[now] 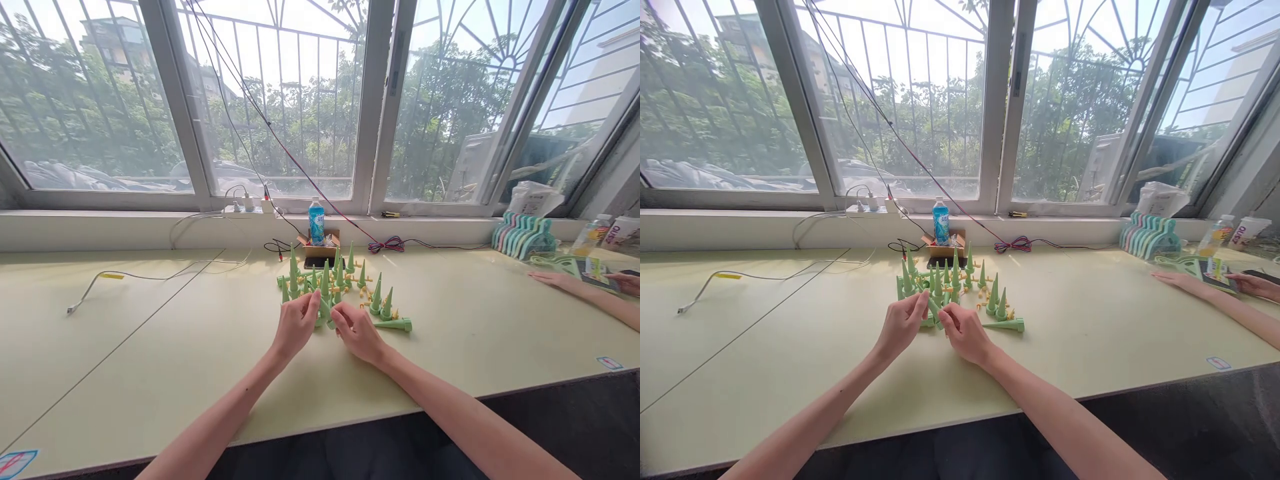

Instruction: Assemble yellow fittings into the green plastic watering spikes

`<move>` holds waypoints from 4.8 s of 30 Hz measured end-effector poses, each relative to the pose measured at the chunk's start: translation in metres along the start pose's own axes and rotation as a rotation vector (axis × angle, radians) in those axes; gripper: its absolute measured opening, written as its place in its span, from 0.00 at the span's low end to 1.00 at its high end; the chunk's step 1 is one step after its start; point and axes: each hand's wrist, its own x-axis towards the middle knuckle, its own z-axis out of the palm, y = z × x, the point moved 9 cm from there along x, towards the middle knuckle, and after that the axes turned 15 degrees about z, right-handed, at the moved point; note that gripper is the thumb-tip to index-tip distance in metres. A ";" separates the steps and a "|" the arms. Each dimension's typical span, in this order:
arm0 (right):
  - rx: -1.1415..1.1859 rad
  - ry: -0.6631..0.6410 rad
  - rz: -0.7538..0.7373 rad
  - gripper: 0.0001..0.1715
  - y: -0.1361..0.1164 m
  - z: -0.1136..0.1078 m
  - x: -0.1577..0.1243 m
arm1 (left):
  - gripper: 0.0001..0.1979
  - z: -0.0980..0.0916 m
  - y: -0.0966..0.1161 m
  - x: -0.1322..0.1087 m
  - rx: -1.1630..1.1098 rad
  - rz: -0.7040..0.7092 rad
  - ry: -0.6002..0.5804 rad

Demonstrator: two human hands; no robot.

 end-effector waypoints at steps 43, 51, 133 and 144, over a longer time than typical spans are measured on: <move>-0.066 -0.040 -0.009 0.15 0.004 0.005 0.000 | 0.23 0.023 -0.015 -0.005 -0.245 -0.110 -0.152; -0.046 -0.076 -0.014 0.21 0.003 0.007 -0.002 | 0.21 0.020 -0.013 -0.006 -0.213 -0.100 -0.118; -0.629 0.098 0.149 0.15 0.024 -0.017 0.009 | 0.18 0.044 0.007 -0.016 0.104 0.235 -0.411; -0.264 0.189 0.009 0.15 0.008 -0.029 0.009 | 0.19 0.028 -0.005 -0.007 0.030 0.091 -0.232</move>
